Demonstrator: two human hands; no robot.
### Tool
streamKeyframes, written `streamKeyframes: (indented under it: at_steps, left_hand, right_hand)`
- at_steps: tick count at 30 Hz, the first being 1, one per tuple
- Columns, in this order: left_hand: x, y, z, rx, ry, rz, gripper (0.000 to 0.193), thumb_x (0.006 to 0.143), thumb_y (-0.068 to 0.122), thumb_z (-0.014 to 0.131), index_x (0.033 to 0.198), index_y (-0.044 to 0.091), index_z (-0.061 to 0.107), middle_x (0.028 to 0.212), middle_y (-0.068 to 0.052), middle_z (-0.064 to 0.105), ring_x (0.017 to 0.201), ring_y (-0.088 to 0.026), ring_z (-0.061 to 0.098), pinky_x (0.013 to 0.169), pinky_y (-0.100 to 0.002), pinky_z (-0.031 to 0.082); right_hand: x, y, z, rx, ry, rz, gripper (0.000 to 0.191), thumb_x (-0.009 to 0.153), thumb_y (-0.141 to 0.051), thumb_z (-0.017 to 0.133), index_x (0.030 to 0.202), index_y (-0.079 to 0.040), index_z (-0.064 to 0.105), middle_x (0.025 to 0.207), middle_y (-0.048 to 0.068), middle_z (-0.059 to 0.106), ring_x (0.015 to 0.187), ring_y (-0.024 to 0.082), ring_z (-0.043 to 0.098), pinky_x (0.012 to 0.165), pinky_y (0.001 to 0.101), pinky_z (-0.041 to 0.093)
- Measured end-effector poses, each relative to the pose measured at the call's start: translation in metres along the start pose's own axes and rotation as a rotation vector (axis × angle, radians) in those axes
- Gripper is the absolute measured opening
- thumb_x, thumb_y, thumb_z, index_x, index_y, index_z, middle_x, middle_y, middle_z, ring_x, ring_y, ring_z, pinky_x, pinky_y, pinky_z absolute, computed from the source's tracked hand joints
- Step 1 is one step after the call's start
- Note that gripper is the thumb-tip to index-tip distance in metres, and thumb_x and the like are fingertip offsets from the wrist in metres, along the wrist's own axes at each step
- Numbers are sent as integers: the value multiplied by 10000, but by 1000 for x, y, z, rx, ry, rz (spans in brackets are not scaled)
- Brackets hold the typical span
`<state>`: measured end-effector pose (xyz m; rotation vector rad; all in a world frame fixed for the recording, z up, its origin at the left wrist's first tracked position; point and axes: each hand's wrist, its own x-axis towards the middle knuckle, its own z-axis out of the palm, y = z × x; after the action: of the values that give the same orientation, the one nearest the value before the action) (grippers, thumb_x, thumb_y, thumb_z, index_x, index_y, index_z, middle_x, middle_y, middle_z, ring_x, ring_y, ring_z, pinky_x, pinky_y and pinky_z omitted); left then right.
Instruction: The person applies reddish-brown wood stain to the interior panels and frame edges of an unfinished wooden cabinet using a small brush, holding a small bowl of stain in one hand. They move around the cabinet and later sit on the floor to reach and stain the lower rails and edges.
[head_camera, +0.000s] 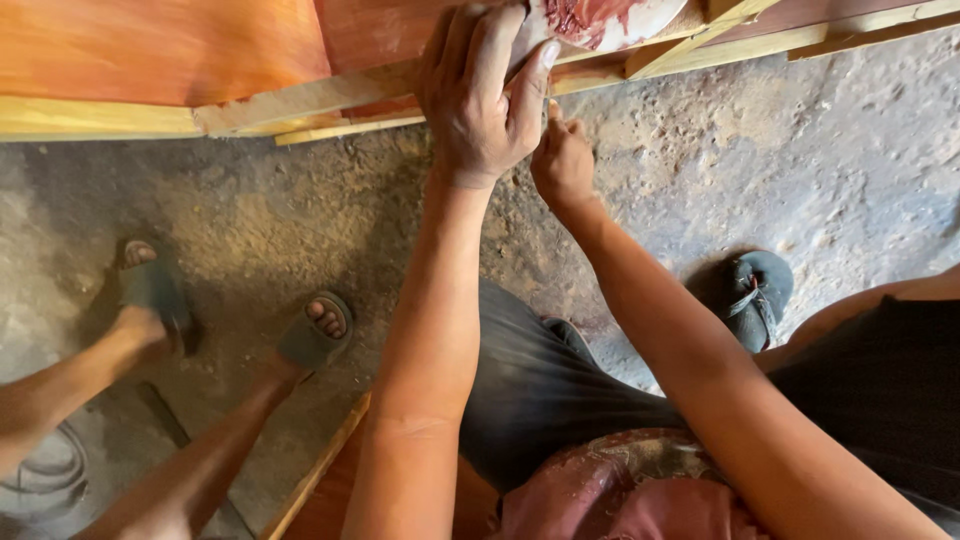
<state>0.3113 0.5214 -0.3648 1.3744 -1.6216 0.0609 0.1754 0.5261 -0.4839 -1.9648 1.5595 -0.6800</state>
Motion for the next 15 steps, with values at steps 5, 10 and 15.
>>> streamKeyframes:
  at_steps: [5, 10, 15]
  left_hand:
    - [-1, -2, 1, -12, -34, -46, 254, 1008, 205, 725, 1175, 63, 597, 1046, -93, 632, 973, -329, 628, 826, -417, 504]
    - [-5, -4, -1, -16, 3, -11, 249, 1018, 207, 705, 1189, 66, 592, 1079, -106, 627, 998, -326, 628, 840, -411, 506]
    - [-5, -6, 0, -19, -4, -5, 244, 1014, 201, 718, 1175, 62, 597, 1063, -94, 640, 987, -320, 639, 834, -411, 513]
  right_hand:
    - [2, 12, -1, -8, -70, 111, 524, 935, -63, 506, 1451, -44, 599, 922, 263, 677, 888, 441, 647, 813, 531, 536]
    - [-2, 26, -13, -84, 19, 29, 425, 982, -103, 566, 1397, -74, 651, 1080, 343, 622, 811, 442, 635, 724, 506, 545]
    - [0, 26, -13, -106, 46, 220, 440, 992, -114, 537, 1424, -71, 607, 981, 285, 597, 744, 402, 630, 645, 487, 530]
